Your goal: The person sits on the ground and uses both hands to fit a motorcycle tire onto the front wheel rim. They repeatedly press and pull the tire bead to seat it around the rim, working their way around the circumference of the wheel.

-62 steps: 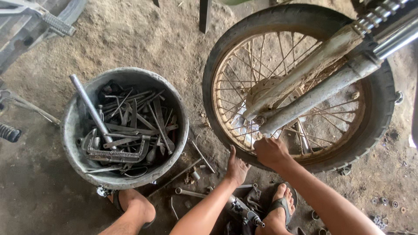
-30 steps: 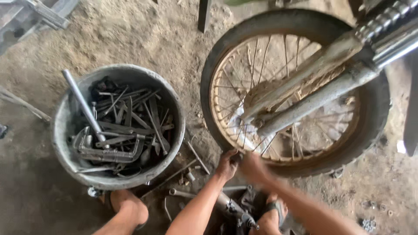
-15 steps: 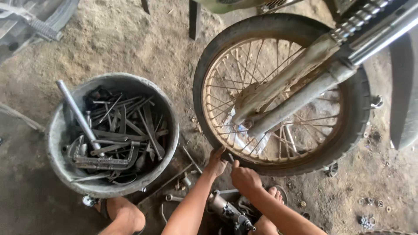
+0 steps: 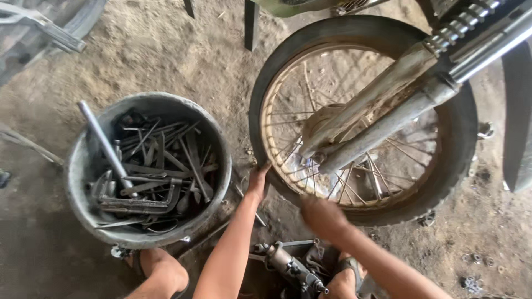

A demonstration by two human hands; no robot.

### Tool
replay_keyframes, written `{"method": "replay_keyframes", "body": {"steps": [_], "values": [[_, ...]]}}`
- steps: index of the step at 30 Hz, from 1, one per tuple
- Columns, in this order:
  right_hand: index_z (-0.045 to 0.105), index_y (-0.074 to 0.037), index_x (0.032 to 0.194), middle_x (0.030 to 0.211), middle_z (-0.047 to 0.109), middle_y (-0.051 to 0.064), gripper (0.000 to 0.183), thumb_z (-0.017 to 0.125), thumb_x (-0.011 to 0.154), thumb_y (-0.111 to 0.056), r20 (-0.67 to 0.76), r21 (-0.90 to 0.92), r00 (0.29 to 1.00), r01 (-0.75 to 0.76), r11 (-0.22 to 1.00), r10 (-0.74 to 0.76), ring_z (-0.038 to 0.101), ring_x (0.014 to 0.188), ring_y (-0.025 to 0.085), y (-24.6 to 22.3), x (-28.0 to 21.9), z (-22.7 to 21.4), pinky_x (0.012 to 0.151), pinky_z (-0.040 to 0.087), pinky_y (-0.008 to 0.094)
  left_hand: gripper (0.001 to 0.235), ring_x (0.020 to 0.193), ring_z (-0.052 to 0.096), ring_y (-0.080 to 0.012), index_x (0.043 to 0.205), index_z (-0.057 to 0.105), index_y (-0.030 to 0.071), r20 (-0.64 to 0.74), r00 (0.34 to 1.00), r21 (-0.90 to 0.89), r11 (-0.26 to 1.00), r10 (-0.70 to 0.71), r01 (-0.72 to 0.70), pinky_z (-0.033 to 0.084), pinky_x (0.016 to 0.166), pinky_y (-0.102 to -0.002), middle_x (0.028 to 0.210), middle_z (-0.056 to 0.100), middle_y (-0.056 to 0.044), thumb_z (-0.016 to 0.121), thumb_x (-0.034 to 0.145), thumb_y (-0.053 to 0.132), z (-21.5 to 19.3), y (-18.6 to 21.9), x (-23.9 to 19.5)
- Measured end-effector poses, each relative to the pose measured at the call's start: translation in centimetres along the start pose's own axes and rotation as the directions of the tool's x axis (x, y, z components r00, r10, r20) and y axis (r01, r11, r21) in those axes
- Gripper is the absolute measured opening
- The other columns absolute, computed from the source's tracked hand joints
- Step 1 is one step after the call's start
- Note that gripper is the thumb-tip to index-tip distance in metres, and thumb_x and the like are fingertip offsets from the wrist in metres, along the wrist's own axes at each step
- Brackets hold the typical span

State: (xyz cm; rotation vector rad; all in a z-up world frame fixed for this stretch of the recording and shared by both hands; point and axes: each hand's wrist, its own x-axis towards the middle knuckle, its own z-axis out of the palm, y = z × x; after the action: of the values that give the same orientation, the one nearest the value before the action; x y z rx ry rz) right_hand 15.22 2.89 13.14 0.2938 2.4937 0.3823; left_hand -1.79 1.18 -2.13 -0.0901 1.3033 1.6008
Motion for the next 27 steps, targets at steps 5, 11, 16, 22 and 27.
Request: {"method": "replay_keyframes", "body": {"steps": [5,11,16,22,27], "values": [[0.063,-0.01,0.087,0.066,0.062,0.009,0.024,0.05,0.078,-0.027,0.017,0.749,0.897,-0.303,0.588,0.441,0.065,0.064,0.026,2.9,2.8,1.6,0.052,0.053,0.041,0.068,0.109,0.046,-0.0293,0.118,0.049,-0.001,0.014,1.0,-0.079,0.997,-0.015,0.016,0.035,0.094,-0.045,0.111,0.049,-0.017,0.069,0.075,0.048,-1.2,-0.5,0.4],[0.062,-0.02,0.093,0.074,0.066,0.015,0.023,0.045,0.081,-0.027,0.103,0.823,0.918,-0.295,0.485,0.383,0.065,0.072,0.034,2.8,4.4,-2.4,0.063,0.054,0.046,0.075,0.128,0.027,-0.0345,0.132,0.04,0.012,0.07,0.992,-0.245,0.962,-0.105,0.119,0.012,0.106,-0.053,0.135,0.037,-0.017,0.06,0.077,0.06,-3.6,-5.2,1.4],[0.061,-0.026,0.09,0.08,0.067,0.004,0.024,0.043,0.075,-0.025,0.205,0.673,0.903,-0.41,0.616,0.378,0.067,0.079,0.025,3.0,8.1,1.9,0.067,0.054,0.04,0.073,0.129,0.026,-0.0324,0.131,0.041,0.016,0.08,0.989,-0.293,0.946,-0.122,0.14,0.009,0.106,-0.053,0.136,0.037,-0.014,0.062,0.075,0.057,0.2,-1.7,-3.6],[0.065,-0.025,0.089,0.086,0.067,0.004,0.025,0.047,0.073,-0.023,0.291,0.657,0.895,-0.444,0.609,0.338,0.065,0.086,0.026,3.2,8.1,1.1,0.074,0.053,0.042,0.063,0.117,0.042,-0.0301,0.122,0.051,0.018,0.111,0.988,-0.313,0.94,-0.109,0.138,0.024,0.101,-0.05,0.123,0.05,-0.01,0.066,0.074,0.055,-2.0,-6.1,0.2],[0.068,-0.028,0.086,0.083,0.068,0.003,0.023,0.047,0.076,-0.026,0.304,0.653,0.888,-0.458,0.603,0.346,0.065,0.085,0.026,3.0,7.9,0.9,0.073,0.053,0.042,0.055,0.113,0.044,-0.0337,0.117,0.054,0.016,0.092,0.991,-0.354,0.927,-0.096,0.123,0.026,0.099,-0.05,0.119,0.052,-0.01,0.066,0.075,0.049,-1.4,-5.1,-0.7]]}}
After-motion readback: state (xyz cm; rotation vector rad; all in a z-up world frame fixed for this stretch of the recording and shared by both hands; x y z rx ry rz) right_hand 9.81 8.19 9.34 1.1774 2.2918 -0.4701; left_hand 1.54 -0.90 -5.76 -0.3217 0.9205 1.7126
